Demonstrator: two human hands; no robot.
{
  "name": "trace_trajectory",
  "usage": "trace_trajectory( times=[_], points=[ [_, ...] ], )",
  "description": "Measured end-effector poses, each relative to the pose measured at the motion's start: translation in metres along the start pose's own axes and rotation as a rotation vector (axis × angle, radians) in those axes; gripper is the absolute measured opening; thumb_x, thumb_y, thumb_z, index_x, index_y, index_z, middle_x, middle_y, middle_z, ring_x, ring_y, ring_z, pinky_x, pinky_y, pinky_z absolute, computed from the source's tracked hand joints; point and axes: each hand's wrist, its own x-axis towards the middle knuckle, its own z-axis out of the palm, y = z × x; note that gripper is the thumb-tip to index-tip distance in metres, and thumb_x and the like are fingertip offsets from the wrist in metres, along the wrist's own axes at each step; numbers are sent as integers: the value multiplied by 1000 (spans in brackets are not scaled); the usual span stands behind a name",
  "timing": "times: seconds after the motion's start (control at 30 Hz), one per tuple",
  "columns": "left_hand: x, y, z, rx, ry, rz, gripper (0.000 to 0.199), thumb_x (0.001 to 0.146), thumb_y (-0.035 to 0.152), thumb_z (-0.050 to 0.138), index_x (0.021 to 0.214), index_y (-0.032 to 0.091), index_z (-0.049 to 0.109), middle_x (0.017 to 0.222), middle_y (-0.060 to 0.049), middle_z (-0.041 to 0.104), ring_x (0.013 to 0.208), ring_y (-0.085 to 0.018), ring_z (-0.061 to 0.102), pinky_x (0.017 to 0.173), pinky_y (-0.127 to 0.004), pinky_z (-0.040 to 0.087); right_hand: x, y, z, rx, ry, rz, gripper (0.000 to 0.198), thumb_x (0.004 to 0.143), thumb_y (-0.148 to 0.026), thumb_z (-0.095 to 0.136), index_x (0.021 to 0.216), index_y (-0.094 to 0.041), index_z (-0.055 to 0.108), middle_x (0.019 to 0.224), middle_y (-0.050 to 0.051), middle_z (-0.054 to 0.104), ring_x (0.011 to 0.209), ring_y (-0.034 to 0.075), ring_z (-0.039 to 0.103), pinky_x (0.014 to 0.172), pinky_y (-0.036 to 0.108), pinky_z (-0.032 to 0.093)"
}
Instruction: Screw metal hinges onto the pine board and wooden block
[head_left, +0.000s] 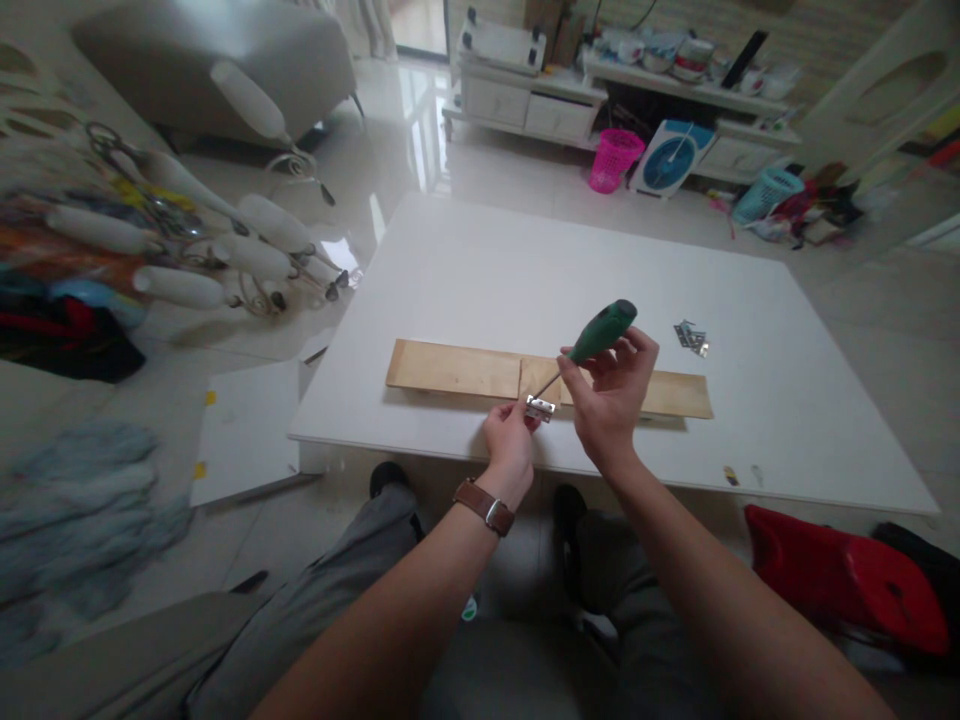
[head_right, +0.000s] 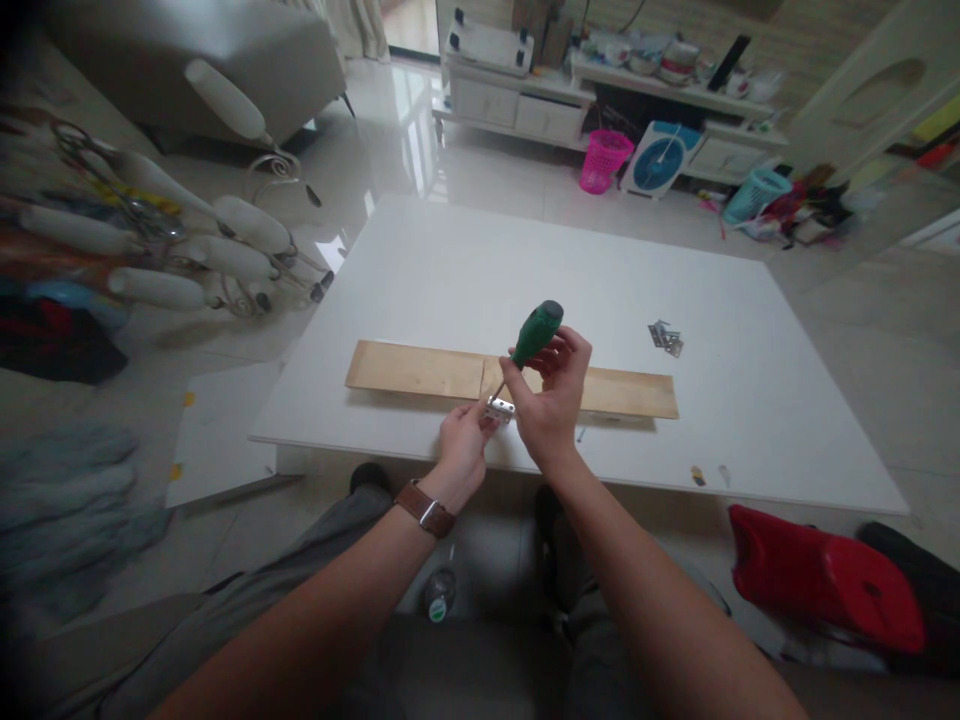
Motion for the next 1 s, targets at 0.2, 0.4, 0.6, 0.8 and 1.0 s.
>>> trace_trajectory(
  times=[0.2, 0.4, 0.6, 0.8, 1.0],
  points=[
    [-5, 4, 3, -11, 23, -14, 23, 94, 10, 73, 75, 15, 61, 72, -3, 69, 65, -11, 65, 74, -26, 52, -2, 0, -1, 19, -10, -11, 56, 88, -26, 81, 132, -37, 48, 103, -4, 67, 93, 18, 77, 82, 36, 66],
    [-3, 2, 3, -3, 20, -5, 22, 92, 12, 76, 75, 16, 62, 74, -2, 70, 67, -12, 66, 75, -27, 53, -1, 0, -1, 11, -25, 5, 56, 88, -29, 80, 132, -36, 46, 107, -2, 68, 96, 18, 78, 85, 37, 66],
    [-1, 0, 1, -17, 12, -9, 21, 92, 12, 75, 75, 17, 63, 73, -3, 70, 68, -13, 67, 78, -29, 55, -1, 0, -2, 29, -12, -15, 60, 85, -24, 82, 132, -37, 48, 99, -5, 65, 91, 17, 77, 81, 34, 66],
    [0, -1, 1, -20, 12, -7, 19, 92, 11, 76, 77, 16, 63, 73, -2, 70, 67, -12, 66, 72, -25, 52, -2, 2, -2, 50, -43, -12, 55, 89, -23, 77, 134, -36, 47, 108, -2, 70, 97, 19, 78, 87, 37, 65],
    [-1, 0, 1, -12, 12, -3, 23, 94, 10, 73, 75, 16, 62, 73, -2, 69, 67, -12, 66, 74, -26, 52, -1, 1, -1, 20, -19, -40, 62, 85, -22, 82, 133, -37, 47, 102, -4, 66, 92, 18, 76, 80, 34, 66]
  ],
)
